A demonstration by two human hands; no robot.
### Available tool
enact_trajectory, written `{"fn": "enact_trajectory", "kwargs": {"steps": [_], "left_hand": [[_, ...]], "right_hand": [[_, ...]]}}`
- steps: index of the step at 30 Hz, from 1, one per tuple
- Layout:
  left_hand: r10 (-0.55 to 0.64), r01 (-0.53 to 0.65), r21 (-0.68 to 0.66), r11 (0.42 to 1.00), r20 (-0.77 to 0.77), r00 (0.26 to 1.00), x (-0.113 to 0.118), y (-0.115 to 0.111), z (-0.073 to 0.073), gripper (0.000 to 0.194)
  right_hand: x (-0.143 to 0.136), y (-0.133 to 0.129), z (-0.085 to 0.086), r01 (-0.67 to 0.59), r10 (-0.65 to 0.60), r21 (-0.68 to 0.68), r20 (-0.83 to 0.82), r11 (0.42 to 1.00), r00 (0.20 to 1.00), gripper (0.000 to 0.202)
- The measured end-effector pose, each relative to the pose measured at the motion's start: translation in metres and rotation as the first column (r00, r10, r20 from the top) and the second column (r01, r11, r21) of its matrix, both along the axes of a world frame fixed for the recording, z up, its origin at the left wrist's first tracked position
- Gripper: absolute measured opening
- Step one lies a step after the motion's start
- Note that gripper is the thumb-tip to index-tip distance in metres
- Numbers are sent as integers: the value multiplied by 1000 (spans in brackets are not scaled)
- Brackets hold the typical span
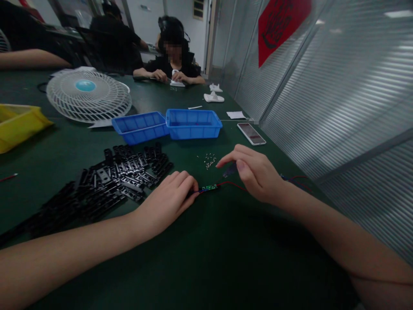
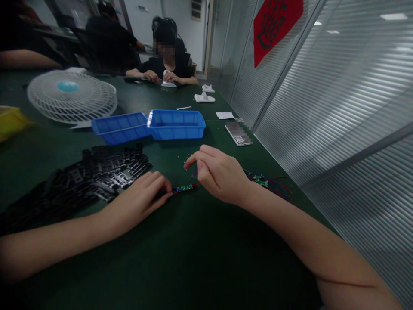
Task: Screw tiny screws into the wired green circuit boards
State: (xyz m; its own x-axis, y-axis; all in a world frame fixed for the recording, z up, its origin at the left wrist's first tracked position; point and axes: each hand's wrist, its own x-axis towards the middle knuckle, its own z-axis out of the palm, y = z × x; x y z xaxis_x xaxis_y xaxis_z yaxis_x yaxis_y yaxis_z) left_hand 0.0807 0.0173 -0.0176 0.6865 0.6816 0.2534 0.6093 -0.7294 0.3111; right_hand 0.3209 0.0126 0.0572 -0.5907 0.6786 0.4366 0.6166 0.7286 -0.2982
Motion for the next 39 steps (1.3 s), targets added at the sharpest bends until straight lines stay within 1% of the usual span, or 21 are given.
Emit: {"fn": "enact_trajectory", "kwargs": {"steps": [2,5,8,10,11,16,18,20,23,26,28,32,34,37,39], "left_hand": [[7,-1,94,996,-66,998,1,-3,1,13],[21,21,248,969,-167,986,2,-6,2,13],[-36,109,327,939,-222,974,1,-9,3,12],[-90,164,326,931,-228,969,0,-10,3,12],[-105,173,317,932,-222,969,-1,-10,3,13],[-46,75,224,972,-132,990,1,-9,1,15],[-51,70,192,979,-100,994,2,-8,-1,16],[-69,81,169,982,-75,995,2,-7,-2,17],[-73,80,141,987,-58,996,2,-5,-3,15],[-73,82,133,988,-75,995,1,-5,-2,16],[-77,87,132,987,-85,993,0,-5,-2,16],[-79,90,140,986,-83,993,1,-6,-1,16],[-79,91,144,985,-82,993,2,-6,0,16],[-83,95,155,983,-87,993,2,-6,0,15],[-91,106,167,980,-93,991,2,-6,1,16]], "right_hand": [[-2,-2,0,-10,10,2,-17,1000,1000,30],[-4,-5,-4,26,-24,27,-82,999,996,21],[-3,-4,-6,55,-48,80,-93,995,994,14],[-2,-3,-5,48,-40,103,-76,994,996,14],[-1,-3,-4,45,-37,107,-72,993,997,15],[2,-3,6,47,-46,27,-39,999,998,19],[2,-3,11,35,-35,13,-41,999,999,18],[3,-4,16,37,-36,29,-37,999,999,16],[3,-5,23,91,-93,67,19,994,996,15],[4,-7,26,156,-164,90,85,984,983,15],[4,-8,27,182,-191,81,120,980,974,18],[2,-10,26,198,-206,65,179,978,962,25],[1,-10,24,207,-224,98,212,973,951,29],[2,-8,19,239,-281,170,297,956,913,34],[4,-5,14,256,-308,195,321,947,896,37]]}}
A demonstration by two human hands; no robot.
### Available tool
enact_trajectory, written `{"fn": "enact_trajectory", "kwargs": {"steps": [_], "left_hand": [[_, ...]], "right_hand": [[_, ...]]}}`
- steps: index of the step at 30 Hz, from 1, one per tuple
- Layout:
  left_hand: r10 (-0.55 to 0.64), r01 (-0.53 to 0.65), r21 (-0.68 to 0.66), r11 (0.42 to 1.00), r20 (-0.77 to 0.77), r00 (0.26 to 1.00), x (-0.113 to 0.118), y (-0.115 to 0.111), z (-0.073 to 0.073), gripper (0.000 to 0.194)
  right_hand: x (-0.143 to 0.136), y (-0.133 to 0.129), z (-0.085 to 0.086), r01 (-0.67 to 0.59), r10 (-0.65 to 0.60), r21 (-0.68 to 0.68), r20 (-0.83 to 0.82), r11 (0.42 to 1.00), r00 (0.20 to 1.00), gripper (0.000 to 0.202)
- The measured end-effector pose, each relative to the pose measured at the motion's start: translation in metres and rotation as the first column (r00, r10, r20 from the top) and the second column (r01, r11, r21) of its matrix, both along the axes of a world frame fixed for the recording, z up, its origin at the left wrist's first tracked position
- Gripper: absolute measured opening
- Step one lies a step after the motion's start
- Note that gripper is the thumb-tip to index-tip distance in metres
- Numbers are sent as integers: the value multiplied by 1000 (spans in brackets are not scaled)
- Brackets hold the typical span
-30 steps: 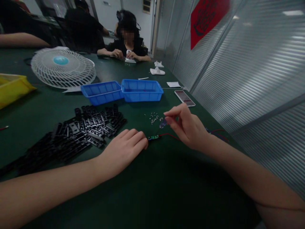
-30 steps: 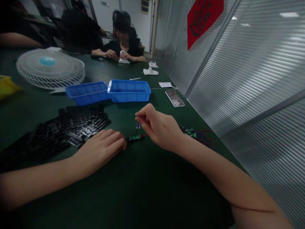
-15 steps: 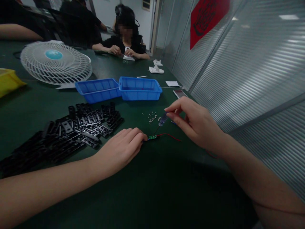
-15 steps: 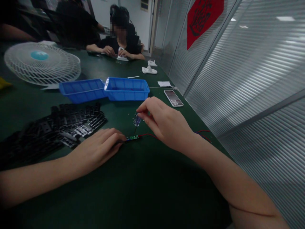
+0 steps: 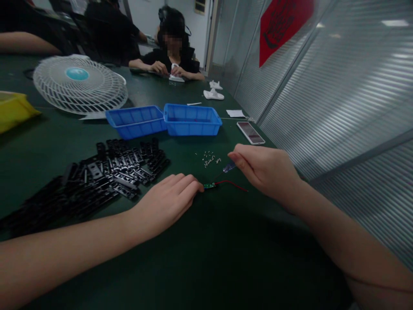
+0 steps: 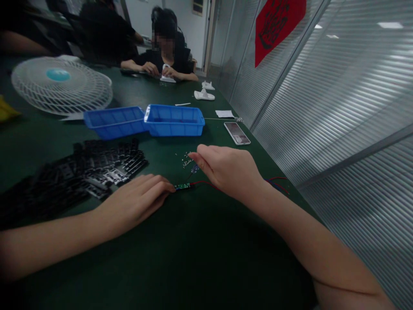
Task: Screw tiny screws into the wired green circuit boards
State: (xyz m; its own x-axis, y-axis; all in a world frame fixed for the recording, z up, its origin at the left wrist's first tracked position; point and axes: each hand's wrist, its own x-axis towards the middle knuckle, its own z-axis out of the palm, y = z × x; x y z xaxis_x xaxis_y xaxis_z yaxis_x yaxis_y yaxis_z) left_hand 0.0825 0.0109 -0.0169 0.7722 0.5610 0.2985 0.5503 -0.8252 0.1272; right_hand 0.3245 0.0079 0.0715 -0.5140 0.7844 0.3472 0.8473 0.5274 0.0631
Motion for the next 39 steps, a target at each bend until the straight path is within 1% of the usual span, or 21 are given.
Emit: {"fn": "enact_trajectory", "kwargs": {"steps": [2,4,6,8,11,14,18,21,24,28,31,33,36,39], "left_hand": [[-6,6,14,1000,-4,1000,-1,-1,0,16],[-1,1,23,1000,-5,1000,-1,-1,0,16],[3,-3,23,1000,-7,1000,-1,-2,0,16],[11,-11,13,1000,-9,1000,0,-2,1,16],[62,-62,-12,998,-1,998,2,-1,1,16],[98,-98,-39,994,18,995,3,1,2,17],[99,-98,-44,994,31,995,2,0,3,17],[105,-105,-27,994,31,994,2,-2,5,17],[124,-125,42,991,20,992,3,-5,6,17],[156,-150,208,967,-11,988,5,-10,5,16],[158,-133,344,930,-43,987,6,-15,3,19],[159,-112,412,904,-82,984,5,-19,3,22],[148,-76,461,884,-124,981,4,-23,2,26],[129,-61,459,886,-119,985,3,-24,1,29]], "right_hand": [[2,5,-5,-42,41,-13,-47,999,998,36],[4,10,-8,-146,139,-39,-143,989,980,34],[5,15,-10,-245,227,-55,-232,968,946,35],[7,18,-10,-316,285,-71,-279,946,917,36],[9,20,-12,-364,311,-94,-354,927,882,32],[11,21,-15,-366,302,-75,-427,928,852,24],[12,19,-12,-365,328,-24,-383,931,863,22],[12,16,-6,-416,393,2,-334,909,857,24],[12,15,-2,-469,454,37,-329,883,828,26],[14,17,-1,-465,454,47,-326,884,829,25],[15,19,0,-424,418,55,-320,904,850,20],[16,19,0,-386,384,60,-316,921,868,19],[14,18,-1,-319,320,52,-289,946,902,24],[12,17,-4,-224,226,37,-213,974,950,30]]}}
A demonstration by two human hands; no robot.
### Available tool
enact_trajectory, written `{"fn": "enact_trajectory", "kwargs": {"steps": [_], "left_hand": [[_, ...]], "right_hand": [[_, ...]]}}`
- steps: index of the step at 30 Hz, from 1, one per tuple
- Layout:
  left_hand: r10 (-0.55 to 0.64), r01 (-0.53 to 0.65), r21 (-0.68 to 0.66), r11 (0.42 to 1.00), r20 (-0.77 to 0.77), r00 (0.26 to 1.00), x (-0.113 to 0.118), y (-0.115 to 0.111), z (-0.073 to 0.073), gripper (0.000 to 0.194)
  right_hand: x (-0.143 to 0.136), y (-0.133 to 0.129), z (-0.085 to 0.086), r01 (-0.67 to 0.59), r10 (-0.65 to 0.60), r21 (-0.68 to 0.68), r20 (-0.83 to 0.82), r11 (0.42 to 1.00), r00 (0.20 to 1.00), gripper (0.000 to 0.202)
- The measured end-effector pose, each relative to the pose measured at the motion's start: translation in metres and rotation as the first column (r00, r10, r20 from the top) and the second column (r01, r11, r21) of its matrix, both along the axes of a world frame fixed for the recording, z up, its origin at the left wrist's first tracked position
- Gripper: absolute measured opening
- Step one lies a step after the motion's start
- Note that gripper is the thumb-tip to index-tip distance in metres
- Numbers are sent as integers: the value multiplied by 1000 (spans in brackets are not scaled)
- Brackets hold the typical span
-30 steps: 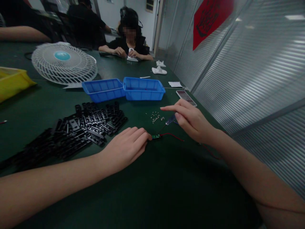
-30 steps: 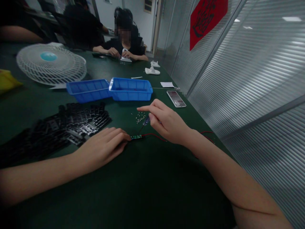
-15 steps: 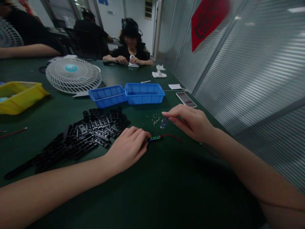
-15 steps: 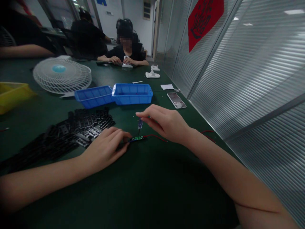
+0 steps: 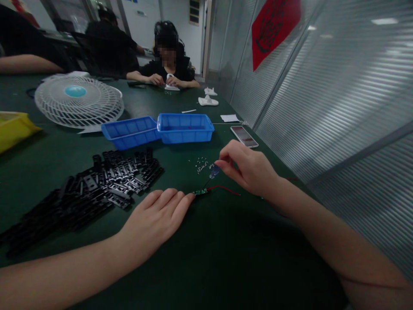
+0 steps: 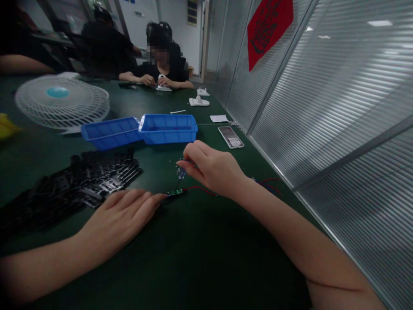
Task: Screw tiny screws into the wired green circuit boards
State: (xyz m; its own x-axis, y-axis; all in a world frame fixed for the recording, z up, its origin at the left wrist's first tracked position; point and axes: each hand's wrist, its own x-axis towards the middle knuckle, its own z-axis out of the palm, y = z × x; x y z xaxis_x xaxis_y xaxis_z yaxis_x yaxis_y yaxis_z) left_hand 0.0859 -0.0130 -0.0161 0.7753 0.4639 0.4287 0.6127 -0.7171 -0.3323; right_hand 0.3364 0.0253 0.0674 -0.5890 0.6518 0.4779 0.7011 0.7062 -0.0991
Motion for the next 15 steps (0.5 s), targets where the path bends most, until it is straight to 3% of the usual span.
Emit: {"fn": "enact_trajectory", "kwargs": {"steps": [4,7,11,15], "left_hand": [[7,-2,-94,996,54,999,-1,3,1,25],[25,3,-263,965,104,994,-2,8,5,22],[39,63,-543,837,173,984,-3,20,10,19],[85,90,-649,756,233,969,-2,29,9,20]], "right_hand": [[-1,0,-4,83,-79,-33,99,996,992,37],[1,2,-6,122,-113,-87,102,989,988,41],[2,3,-5,-13,6,-179,-39,984,999,36],[-1,2,-7,-116,83,-207,-163,971,983,26]]}}
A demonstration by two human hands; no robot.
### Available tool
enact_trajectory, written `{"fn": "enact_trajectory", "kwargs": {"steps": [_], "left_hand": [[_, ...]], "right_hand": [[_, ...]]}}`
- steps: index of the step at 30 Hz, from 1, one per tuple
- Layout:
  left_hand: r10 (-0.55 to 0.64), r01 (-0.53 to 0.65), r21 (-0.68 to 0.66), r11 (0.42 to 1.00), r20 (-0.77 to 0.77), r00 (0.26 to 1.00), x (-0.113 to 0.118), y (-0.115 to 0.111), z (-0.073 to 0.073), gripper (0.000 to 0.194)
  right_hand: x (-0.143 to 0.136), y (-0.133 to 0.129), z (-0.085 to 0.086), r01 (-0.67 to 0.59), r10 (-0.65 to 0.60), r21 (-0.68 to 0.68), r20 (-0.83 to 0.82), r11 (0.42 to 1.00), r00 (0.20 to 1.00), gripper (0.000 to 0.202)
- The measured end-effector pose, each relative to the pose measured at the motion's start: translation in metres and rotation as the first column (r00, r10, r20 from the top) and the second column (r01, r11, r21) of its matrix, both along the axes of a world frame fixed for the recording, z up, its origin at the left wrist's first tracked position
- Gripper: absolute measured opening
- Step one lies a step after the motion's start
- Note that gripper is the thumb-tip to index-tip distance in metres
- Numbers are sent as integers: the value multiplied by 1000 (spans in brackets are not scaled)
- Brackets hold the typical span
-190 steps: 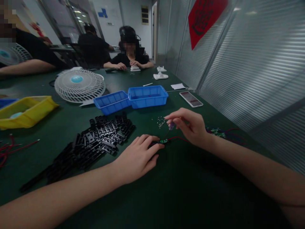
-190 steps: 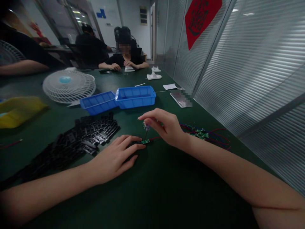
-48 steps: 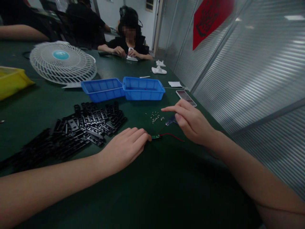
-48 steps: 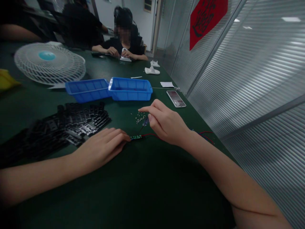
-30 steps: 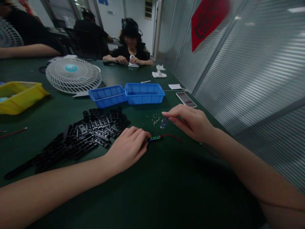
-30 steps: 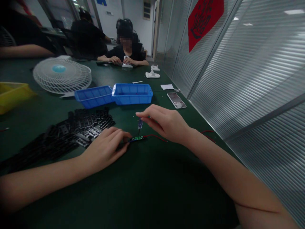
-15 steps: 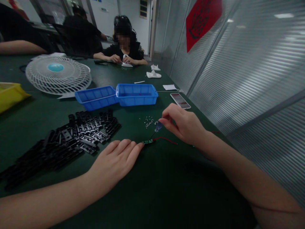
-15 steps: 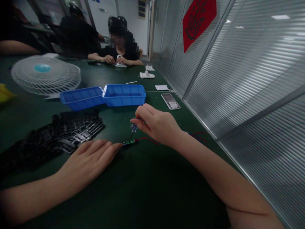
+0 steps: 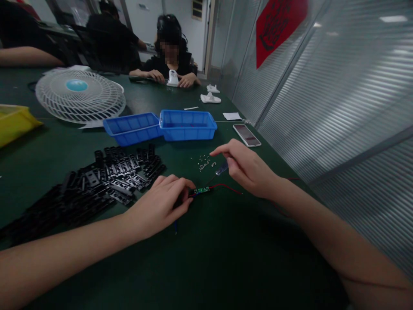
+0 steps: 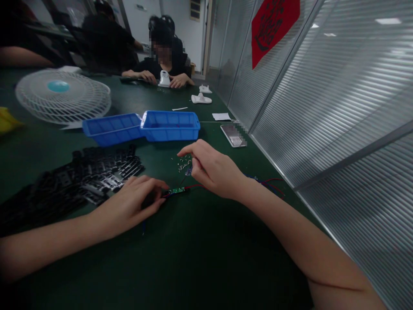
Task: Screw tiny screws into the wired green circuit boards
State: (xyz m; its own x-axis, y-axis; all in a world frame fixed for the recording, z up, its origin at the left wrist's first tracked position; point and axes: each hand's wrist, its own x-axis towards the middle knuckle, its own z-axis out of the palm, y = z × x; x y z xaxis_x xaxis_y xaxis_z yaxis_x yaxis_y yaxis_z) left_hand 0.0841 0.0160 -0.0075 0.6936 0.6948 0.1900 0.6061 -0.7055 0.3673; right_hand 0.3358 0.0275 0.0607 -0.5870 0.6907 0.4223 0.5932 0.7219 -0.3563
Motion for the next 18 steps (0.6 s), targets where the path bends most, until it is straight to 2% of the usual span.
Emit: {"fn": "enact_trajectory", "kwargs": {"steps": [3,6,13,18], "left_hand": [[-2,2,-14,1000,6,1000,1,2,-2,20],[6,-6,8,1000,-9,1000,1,1,-3,20],[23,-22,33,999,-25,999,1,-1,-3,22],[38,-37,51,998,-31,999,1,-1,-3,23]], "right_hand": [[-2,0,-2,7,-9,-20,-107,1000,994,18],[-1,0,1,-19,18,-6,-136,1000,990,18],[0,-11,25,-79,79,-38,-5,996,997,19],[-5,-18,26,-38,37,22,36,999,999,22]]}}
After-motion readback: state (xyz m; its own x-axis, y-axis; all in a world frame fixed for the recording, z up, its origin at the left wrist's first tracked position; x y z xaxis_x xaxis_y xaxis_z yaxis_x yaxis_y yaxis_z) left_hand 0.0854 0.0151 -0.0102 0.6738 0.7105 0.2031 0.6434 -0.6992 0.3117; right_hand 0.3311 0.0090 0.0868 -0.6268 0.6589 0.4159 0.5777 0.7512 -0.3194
